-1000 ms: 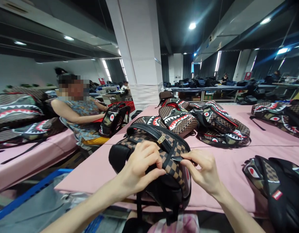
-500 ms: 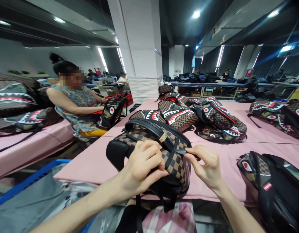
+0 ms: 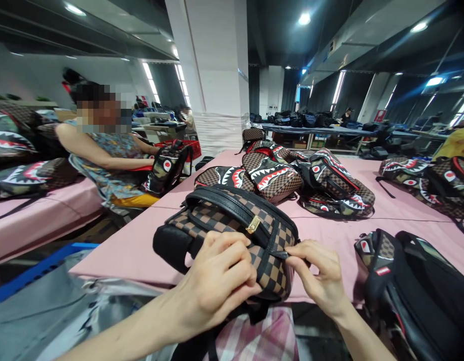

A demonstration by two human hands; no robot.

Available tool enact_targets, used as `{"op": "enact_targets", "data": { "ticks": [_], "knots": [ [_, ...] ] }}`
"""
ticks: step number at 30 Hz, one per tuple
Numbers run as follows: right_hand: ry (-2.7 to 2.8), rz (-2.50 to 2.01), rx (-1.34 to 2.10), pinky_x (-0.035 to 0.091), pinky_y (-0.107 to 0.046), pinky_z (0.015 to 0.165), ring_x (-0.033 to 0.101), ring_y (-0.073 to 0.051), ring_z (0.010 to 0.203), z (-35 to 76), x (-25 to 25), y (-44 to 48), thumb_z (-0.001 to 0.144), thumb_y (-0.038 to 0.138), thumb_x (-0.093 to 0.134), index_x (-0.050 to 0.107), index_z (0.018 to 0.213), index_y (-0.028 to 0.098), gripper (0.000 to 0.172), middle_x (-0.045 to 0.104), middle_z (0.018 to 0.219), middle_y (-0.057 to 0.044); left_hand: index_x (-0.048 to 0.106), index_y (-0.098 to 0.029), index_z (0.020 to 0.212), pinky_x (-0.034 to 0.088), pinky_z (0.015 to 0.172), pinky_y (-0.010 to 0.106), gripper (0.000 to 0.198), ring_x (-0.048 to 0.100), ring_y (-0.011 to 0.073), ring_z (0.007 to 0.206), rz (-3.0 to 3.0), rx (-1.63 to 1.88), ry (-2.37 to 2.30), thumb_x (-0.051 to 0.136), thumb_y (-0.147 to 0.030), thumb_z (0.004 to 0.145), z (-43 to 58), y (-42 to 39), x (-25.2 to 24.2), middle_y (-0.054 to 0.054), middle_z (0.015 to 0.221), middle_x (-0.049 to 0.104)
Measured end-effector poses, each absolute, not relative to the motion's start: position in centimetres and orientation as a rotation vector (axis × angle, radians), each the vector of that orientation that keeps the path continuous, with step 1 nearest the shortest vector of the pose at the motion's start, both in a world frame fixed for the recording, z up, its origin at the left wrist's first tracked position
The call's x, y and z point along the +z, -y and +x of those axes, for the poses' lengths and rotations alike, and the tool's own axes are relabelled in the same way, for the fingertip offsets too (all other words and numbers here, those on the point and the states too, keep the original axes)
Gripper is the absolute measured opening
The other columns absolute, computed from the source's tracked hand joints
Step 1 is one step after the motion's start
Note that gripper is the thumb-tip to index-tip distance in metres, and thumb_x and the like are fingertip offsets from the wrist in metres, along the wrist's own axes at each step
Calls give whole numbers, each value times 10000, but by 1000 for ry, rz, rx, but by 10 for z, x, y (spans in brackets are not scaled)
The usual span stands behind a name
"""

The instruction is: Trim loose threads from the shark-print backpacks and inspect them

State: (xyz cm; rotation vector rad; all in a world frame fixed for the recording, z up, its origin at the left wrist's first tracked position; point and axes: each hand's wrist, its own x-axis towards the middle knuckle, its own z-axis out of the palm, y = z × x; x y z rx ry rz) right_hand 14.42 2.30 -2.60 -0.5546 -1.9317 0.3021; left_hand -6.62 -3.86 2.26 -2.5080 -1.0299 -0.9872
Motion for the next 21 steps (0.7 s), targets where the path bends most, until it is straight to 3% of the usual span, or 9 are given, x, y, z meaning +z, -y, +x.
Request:
{"op": "enact_targets", "data": {
  "ticks": [10, 16, 21],
  "knots": [
    [1970, -582, 115, 447, -298, 615, 592, -159, 679, 147, -24, -16, 766, 85, 618, 621, 924, 180, 184, 669, 761, -42, 528, -182, 725, 292, 769, 319, 138, 487, 185, 923, -2513, -1027, 1022, 492, -181, 858, -66, 44, 18, 9, 736, 565],
    [1804, -723, 333, 448, -247, 559, 577, -129, 642, 147, -30, -26, 823, 167, 571, 630, 865, 189, 76, 649, 754, -30, 532, -187, 726, 307, 764, 319, 128, 490, 188, 927, -2523, -1037, 1005, 504, -170, 849, -69, 47, 18, 8, 724, 569],
    [1777, -830, 311, 441, -248, 558, 569, -130, 630, 142, -32, -39, 834, 236, 558, 645, 855, 190, 101, 656, 753, -32, 540, -187, 722, 323, 762, 323, 133, 499, 188, 915, -2523, -1079, 993, 502, -168, 848, -66, 49, 13, 11, 721, 568]
  ]
}}
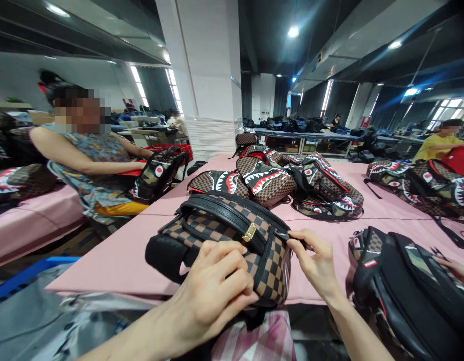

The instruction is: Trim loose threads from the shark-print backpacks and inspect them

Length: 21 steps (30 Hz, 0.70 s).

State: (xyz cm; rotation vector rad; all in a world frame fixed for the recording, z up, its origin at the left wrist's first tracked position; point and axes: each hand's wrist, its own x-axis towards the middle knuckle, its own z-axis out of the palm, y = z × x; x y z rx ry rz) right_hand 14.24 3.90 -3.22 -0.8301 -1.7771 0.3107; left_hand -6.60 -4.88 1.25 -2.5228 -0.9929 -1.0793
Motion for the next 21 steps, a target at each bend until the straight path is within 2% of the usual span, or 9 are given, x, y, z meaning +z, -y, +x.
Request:
{"op": "enact_targets", "data": {
  "ticks": [3, 5, 8, 10, 13, 17, 21],
  "knots": [
    [1785, -872, 229, 440, -261, 589, 572, -140, 646, 139, -30, -43, 835, 249, 546, 655, 841, 189, 125, 658, 746, -37, 548, -193, 741, 345, 786, 325, 123, 505, 190, 931, -2540, -1101, 982, 502, -189, 855, -69, 51, 11, 12, 734, 568],
    [1740, -911, 312, 447, -256, 592, 580, -143, 657, 141, -28, -44, 836, 267, 535, 654, 823, 191, 142, 660, 749, -33, 564, -201, 861, 375, 830, 330, 82, 503, 198, 983, -2544, -1114, 975, 492, -240, 869, -80, 50, 14, 32, 842, 584],
    [1589, -930, 497, 470, -242, 598, 594, -143, 683, 144, -23, -39, 823, 302, 541, 631, 834, 193, 141, 654, 771, -24, 496, -196, 1131, 379, 930, 393, 322, 457, 248, 1113, -2336, -1170, 1101, 517, -352, 851, -113, 40, 18, 97, 1101, 543],
    [1549, -897, 545, 481, -232, 601, 601, -142, 702, 140, -22, -30, 770, 314, 607, 608, 904, 201, 175, 652, 816, -21, 450, -198, 1202, 380, 943, 423, 429, 462, 268, 1121, -2191, -1141, 1216, 539, -390, 829, -138, 27, 17, 110, 1158, 523],
    [1688, -817, 550, 475, -212, 554, 594, -127, 636, 119, -22, -20, 675, 303, 705, 583, 980, 214, 341, 649, 797, -4, 441, -210, 1220, 399, 931, 416, 431, 495, 256, 1095, -2137, -1067, 1299, 537, -372, 832, -160, 7, 8, 101, 1168, 535],
    [1785, -801, 372, 440, -202, 520, 546, -98, 513, 91, -20, -31, 748, 314, 638, 600, 876, 206, 172, 619, 656, 25, 461, -201, 1204, 405, 921, 399, 425, 500, 247, 1086, -1955, -1189, 1347, 574, -335, 817, -150, -7, -4, 103, 1154, 540],
    [1765, -905, 239, 445, -215, 573, 600, -128, 602, 94, -7, -48, 802, 367, 573, 614, 801, 200, 172, 653, 698, 0, 569, -215, 1110, 404, 832, 380, 301, 520, 237, 982, -1786, -1108, 1350, 579, -294, 820, -123, 3, -2, 91, 1044, 558]
  ]
}}
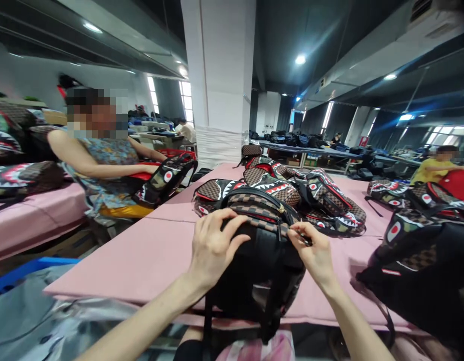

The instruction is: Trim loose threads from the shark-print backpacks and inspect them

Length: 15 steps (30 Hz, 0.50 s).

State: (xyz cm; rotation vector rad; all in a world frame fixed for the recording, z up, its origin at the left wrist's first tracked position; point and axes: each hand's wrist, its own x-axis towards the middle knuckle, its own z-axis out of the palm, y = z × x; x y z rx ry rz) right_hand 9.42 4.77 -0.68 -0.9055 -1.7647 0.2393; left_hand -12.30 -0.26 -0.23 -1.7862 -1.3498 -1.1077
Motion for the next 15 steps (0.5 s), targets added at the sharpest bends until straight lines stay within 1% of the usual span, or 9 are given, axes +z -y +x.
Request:
{"op": "enact_targets", "data": {
  "ticks": [3, 5, 6, 8, 10, 12, 15],
  "knots": [
    [1836, -956, 127, 448, -241, 609, 621, -160, 680, 103, 5, -39, 786, 397, 596, 635, 843, 203, 206, 673, 781, -29, 605, -260, 1110, 364, 764, 383, 291, 517, 246, 925, -1806, -930, 1290, 580, -259, 820, -109, 17, 9, 76, 976, 596],
    [1880, -997, 7, 434, -244, 604, 614, -162, 687, 105, 10, -26, 761, 383, 634, 634, 890, 204, 221, 665, 814, -35, 603, -261, 1131, 346, 722, 374, 318, 515, 244, 872, -1840, -838, 1244, 587, -258, 814, -105, 24, 18, 77, 960, 609],
    [1886, -1021, -55, 422, -242, 598, 607, -155, 676, 105, 11, -20, 773, 360, 625, 633, 884, 205, 191, 656, 803, -32, 606, -250, 1130, 340, 699, 366, 323, 512, 239, 838, -1859, -799, 1222, 595, -269, 808, -103, 27, 22, 78, 941, 611],
    [1866, -1056, -143, 400, -235, 586, 589, -139, 646, 104, 11, -9, 827, 287, 552, 627, 820, 202, 113, 627, 748, -20, 616, -221, 1111, 330, 660, 350, 326, 504, 228, 775, -1889, -744, 1190, 613, -296, 793, -102, 29, 28, 74, 876, 607],
    [1842, -1082, -178, 382, -224, 568, 565, -124, 612, 103, 10, -3, 847, 229, 497, 604, 738, 198, 156, 590, 685, -8, 623, -201, 1091, 324, 639, 340, 318, 496, 222, 746, -1898, -732, 1165, 619, -301, 789, -102, 30, 28, 70, 839, 599],
    [1813, -1137, -244, 364, -222, 551, 543, -119, 585, 101, 11, -1, 828, 205, 508, 571, 681, 193, 160, 564, 649, -1, 621, -180, 1086, 329, 639, 334, 303, 496, 221, 759, -1890, -765, 1114, 606, -281, 801, -102, 31, 24, 78, 860, 600],
    [1812, -1314, -458, 316, -241, 525, 536, -132, 581, 91, 19, -8, 771, 159, 534, 554, 655, 188, 121, 575, 660, -13, 613, -144, 1088, 345, 654, 327, 291, 500, 221, 799, -1908, -816, 1027, 583, -250, 819, -104, 33, 17, 91, 899, 604]
  ]
}}
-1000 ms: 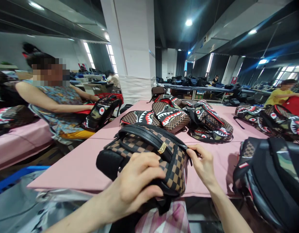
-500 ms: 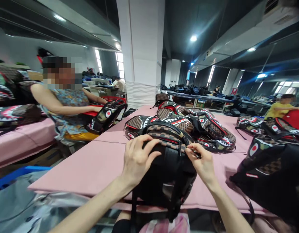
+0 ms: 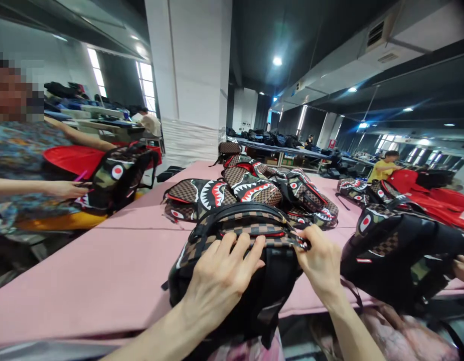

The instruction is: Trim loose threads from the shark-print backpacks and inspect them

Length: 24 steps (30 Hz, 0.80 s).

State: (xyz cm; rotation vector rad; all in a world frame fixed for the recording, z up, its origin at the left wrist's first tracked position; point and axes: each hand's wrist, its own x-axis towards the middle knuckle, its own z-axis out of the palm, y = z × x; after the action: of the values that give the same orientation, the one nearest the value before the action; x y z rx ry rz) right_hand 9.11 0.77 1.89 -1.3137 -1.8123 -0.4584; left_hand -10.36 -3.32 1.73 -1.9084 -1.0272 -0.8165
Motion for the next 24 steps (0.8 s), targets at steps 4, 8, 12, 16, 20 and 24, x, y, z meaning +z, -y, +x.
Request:
{"op": "enact_targets", "data": {
  "ticks": [4, 8, 12, 16, 20, 24],
  "knots": [
    [1973, -1456, -519, 274, -255, 496, 541, -143, 576, 80, 38, -26, 707, 104, 542, 593, 665, 185, 105, 608, 690, -29, 598, -124, 1099, 349, 643, 318, 304, 504, 206, 784, -1964, -790, 1054, 592, -228, 813, -111, 37, 14, 79, 886, 610],
    [2034, -1195, -18, 389, -242, 576, 588, -152, 664, 84, 53, -43, 766, 231, 564, 647, 746, 190, 94, 651, 744, -23, 587, -165, 1121, 354, 665, 339, 328, 506, 222, 828, -1926, -795, 1151, 598, -269, 810, -114, 42, 14, 86, 997, 610],
    [1949, -951, 335, 451, -280, 738, 609, -178, 845, 73, 62, -54, 776, 383, 578, 665, 955, 196, 274, 677, 928, -39, 583, -196, 1139, 351, 627, 335, 392, 502, 217, 786, -1944, -702, 1254, 630, -341, 778, -111, 45, 17, 81, 1020, 602],
    [1855, -882, 613, 462, -275, 693, 608, -174, 779, 49, 62, -59, 767, 437, 576, 693, 848, 169, 304, 677, 807, -30, 541, -232, 1206, 367, 616, 316, 520, 509, 226, 782, -1950, -597, 1414, 658, -421, 737, -114, 37, 27, 76, 910, 588],
    [1644, -843, 635, 459, -258, 637, 592, -155, 711, 44, 62, -61, 751, 416, 599, 697, 854, 158, 294, 665, 771, -30, 521, -271, 1207, 403, 626, 299, 590, 533, 245, 819, -2006, -541, 1559, 634, -550, 700, -121, 28, 42, 75, 865, 584],
    [1872, -888, 774, 471, -248, 619, 598, -139, 655, 52, 82, -71, 686, 313, 663, 703, 896, 151, 268, 678, 746, -15, 618, -226, 970, 424, 617, 310, 476, 557, 254, 782, -2080, -497, 1622, 621, -600, 676, -121, 22, 52, 77, 777, 598]
  ]
}}
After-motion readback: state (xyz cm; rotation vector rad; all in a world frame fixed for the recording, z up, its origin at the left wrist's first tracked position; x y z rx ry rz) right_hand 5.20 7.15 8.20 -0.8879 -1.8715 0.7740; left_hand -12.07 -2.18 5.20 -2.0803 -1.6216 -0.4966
